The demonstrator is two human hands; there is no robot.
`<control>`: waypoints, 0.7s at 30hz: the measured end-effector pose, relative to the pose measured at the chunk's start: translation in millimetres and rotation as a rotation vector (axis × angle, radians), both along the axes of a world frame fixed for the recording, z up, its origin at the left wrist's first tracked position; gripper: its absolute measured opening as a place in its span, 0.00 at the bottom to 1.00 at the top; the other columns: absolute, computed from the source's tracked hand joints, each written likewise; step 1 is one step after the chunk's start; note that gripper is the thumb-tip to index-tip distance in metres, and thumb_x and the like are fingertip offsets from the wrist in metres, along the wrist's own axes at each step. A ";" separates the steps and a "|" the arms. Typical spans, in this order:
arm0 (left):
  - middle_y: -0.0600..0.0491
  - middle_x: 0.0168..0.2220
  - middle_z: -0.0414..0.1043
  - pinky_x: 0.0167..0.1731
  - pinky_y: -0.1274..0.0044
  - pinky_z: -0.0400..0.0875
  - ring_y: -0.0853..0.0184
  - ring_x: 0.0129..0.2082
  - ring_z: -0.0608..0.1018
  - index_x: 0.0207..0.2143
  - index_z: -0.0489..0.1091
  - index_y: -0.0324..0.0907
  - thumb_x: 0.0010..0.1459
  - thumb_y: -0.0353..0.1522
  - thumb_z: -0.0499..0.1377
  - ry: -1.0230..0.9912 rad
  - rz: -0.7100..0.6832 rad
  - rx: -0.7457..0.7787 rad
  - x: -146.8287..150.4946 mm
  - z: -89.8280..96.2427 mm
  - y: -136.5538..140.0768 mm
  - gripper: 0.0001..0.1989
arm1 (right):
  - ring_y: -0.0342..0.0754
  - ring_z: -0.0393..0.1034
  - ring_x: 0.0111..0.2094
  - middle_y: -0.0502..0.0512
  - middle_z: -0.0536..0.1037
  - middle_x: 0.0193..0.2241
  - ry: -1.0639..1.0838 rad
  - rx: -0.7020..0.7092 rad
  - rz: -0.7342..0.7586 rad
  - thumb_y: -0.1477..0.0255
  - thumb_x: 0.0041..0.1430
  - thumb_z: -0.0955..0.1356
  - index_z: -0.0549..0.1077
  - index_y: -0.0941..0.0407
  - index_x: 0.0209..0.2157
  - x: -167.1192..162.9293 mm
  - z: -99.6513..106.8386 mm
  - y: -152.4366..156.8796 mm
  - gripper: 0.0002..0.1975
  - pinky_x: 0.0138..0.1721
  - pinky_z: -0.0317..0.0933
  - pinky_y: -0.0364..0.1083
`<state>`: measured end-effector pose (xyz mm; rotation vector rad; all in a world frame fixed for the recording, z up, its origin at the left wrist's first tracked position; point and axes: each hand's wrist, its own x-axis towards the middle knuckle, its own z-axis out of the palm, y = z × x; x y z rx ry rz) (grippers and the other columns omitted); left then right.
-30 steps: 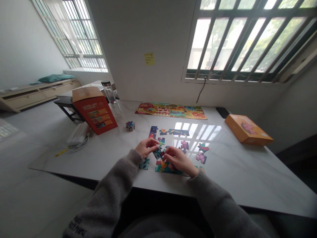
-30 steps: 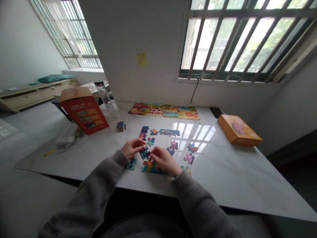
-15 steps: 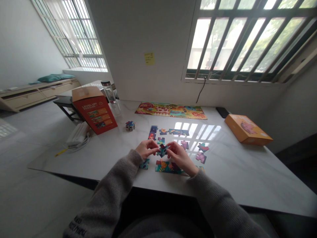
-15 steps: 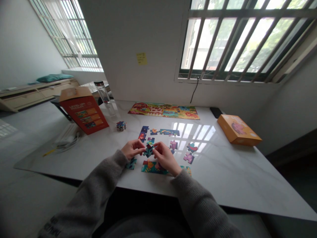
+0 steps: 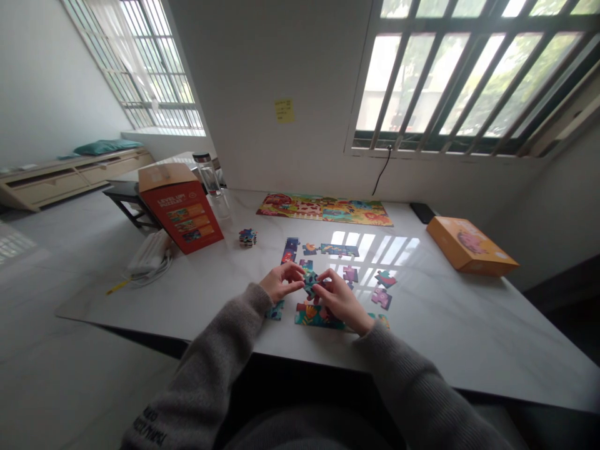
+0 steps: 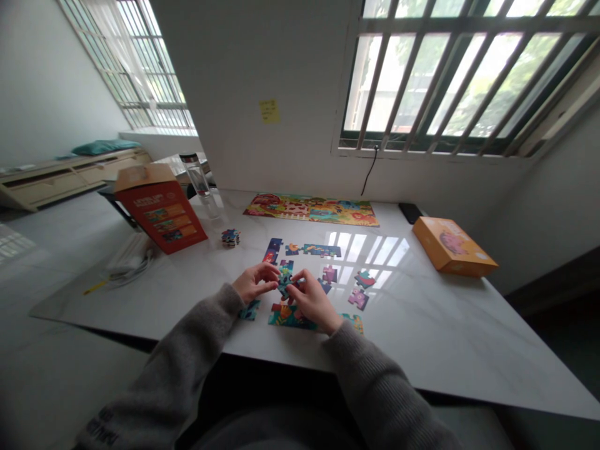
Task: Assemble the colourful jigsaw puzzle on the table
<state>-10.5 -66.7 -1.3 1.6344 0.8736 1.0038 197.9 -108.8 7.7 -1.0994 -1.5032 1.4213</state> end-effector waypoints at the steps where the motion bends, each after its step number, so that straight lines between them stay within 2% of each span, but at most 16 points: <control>1: 0.52 0.30 0.76 0.35 0.75 0.73 0.68 0.30 0.77 0.41 0.72 0.37 0.51 0.43 0.71 0.020 -0.008 0.006 0.0 0.1 -0.4 0.22 | 0.43 0.68 0.20 0.46 0.76 0.24 -0.003 -0.004 0.005 0.57 0.60 0.68 0.59 0.52 0.38 -0.4 -0.9 0.3 0.17 0.15 0.59 0.38; 4: 0.49 0.33 0.78 0.37 0.73 0.74 0.66 0.32 0.78 0.40 0.75 0.37 0.53 0.43 0.69 0.042 0.016 0.027 -0.5 1.4 -1.2 0.20 | 0.42 0.66 0.19 0.46 0.75 0.24 -0.080 0.035 0.040 0.57 0.61 0.67 0.60 0.52 0.36 -0.5 -3.6 1.0 0.15 0.15 0.58 0.39; 6: 0.48 0.37 0.79 0.41 0.72 0.74 0.64 0.36 0.79 0.40 0.77 0.37 0.55 0.43 0.67 0.055 0.045 0.047 -1.2 2.6 -0.9 0.18 | 0.43 0.68 0.22 0.47 0.74 0.26 -0.165 0.169 0.008 0.60 0.61 0.68 0.62 0.52 0.37 0.9 -4.9 1.6 0.13 0.20 0.63 0.41; 9: 0.48 0.37 0.80 0.43 0.72 0.73 0.63 0.39 0.79 0.40 0.79 0.38 0.57 0.42 0.65 0.082 0.071 0.071 -2.7 3.2 -0.3 0.16 | 0.48 0.73 0.36 0.53 0.75 0.37 -0.308 0.463 -0.056 0.66 0.60 0.70 0.66 0.53 0.43 4.6 -4.8 2.5 0.12 0.36 0.70 0.48; 11: 0.48 0.36 0.79 0.41 0.73 0.73 0.63 0.37 0.79 0.39 0.79 0.38 0.57 0.41 0.65 0.088 0.083 0.072 -3.7 2.4 -0.1 0.16 | 0.51 0.71 0.47 0.58 0.73 0.46 -0.370 0.630 -0.009 0.69 0.60 0.70 0.68 0.52 0.47 7.0 -3.6 2.3 0.14 0.47 0.69 0.52; 13: 0.49 0.34 0.79 0.37 0.74 0.73 0.65 0.34 0.78 0.39 0.80 0.38 0.57 0.41 0.64 0.095 0.095 0.061 -4.4 1.0 -0.3 0.15 | 0.53 0.68 0.53 0.59 0.71 0.52 -0.389 0.739 0.068 0.72 0.61 0.69 0.69 0.51 0.49 8.4 -2.6 1.5 0.14 0.53 0.66 0.54; 17: 0.49 0.32 0.78 0.32 0.76 0.72 0.67 0.30 0.76 0.40 0.79 0.37 0.56 0.42 0.65 0.112 0.075 0.016 -3.6 -2.7 0.0 0.17 | 0.54 0.68 0.53 0.58 0.74 0.51 -0.466 0.845 0.124 0.72 0.62 0.70 0.72 0.50 0.49 8.8 -3.3 0.4 0.13 0.55 0.66 0.56; 21: 0.51 0.29 0.76 0.26 0.78 0.69 0.70 0.24 0.73 0.43 0.77 0.37 0.57 0.45 0.64 0.083 0.081 -0.014 -4.3 -6.7 1.8 0.21 | 0.55 0.69 0.52 0.58 0.76 0.51 -0.531 0.891 0.095 0.72 0.64 0.69 0.71 0.50 0.53 9.0 -5.4 1.6 0.16 0.54 0.65 0.57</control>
